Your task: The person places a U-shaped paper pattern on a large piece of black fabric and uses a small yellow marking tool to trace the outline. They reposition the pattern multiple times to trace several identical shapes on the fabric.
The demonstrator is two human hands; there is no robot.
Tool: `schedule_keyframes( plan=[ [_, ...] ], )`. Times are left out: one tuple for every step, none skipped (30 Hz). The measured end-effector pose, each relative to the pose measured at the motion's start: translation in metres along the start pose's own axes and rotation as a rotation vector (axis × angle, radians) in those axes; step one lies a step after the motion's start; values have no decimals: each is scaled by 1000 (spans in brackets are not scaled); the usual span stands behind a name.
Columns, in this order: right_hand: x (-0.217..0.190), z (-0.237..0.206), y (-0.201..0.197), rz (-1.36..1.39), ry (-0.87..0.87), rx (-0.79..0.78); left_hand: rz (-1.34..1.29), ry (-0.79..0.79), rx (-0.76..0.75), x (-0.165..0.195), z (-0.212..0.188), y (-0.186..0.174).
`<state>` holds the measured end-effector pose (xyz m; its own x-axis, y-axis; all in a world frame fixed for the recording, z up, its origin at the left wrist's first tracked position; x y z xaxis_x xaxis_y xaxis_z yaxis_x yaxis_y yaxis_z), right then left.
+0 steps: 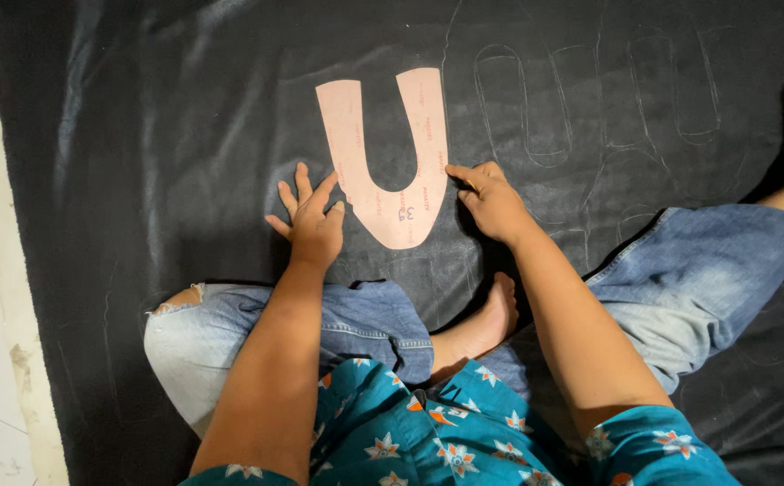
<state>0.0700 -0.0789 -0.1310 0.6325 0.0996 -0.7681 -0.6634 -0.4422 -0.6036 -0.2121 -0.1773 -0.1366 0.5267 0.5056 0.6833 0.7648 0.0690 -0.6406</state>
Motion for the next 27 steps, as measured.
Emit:
schedule_keyframes(
  plan=[
    [-1,2,0,32,-3,8,2,0,5,0,0,0],
    [1,6,2,133,50,5,5,0,12,1,0,1],
    [3,13,4,234,104,-2,7,-4,18,1,0,2],
    [4,17,9,335,162,-11,12,-3,20,0,-1,2],
    [8,18,12,392,245,32,15,0,22,0,-1,3],
    [10,20,15,447,323,76,18,6,27,0,0,3],
    [13,21,18,502,401,120,23,3,28,0,2,3],
    [12,22,19,511,396,138,27,-1,25,-1,2,3],
    [12,21,20,520,391,154,32,-8,22,-3,2,4],
    [12,20,20,529,386,172,40,-2,26,-3,3,4],
    [11,20,19,523,375,159,49,3,28,-3,3,4],
    [10,18,18,516,365,146,57,7,30,-4,3,4],
    [9,17,17,509,355,134,54,10,31,-4,2,5],
    [9,16,17,517,360,126,51,15,33,-4,1,5],
    [8,14,16,525,362,120,48,22,36,-3,2,5],
    [8,14,16,533,366,112,48,15,32,-4,3,4],
    [7,13,15,530,366,113,50,6,26,-5,3,4],
    [7,12,15,527,366,112,51,-3,20,-5,3,4],
    [6,12,15,524,365,111,47,-2,24,-5,3,4],
    [6,12,15,529,357,111,43,1,27,-5,3,4],
    [6,12,16,535,352,110,40,3,30,-4,2,4],
    [7,11,16,540,346,110,42,1,32,-4,2,3],
    [8,11,16,543,344,110,42,1,35,-4,2,3],
    [8,10,17,546,342,109,44,0,38,-3,2,3],
    [10,10,17,549,342,108,39,5,38,-3,1,2],
    [10,9,17,550,336,108,35,11,39,-2,2,1],
    [11,9,17,550,332,108,30,15,40,-1,1,1]
  ],
)
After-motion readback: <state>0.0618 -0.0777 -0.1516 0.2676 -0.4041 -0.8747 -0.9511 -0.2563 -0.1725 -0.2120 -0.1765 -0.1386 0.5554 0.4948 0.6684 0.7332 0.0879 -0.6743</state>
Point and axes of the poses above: each hand's wrist, its own z-axis towards the middle knuckle, its own y-axis out of the palm, x = y × z, the point moved 5 cm from there along z, towards the middle knuckle
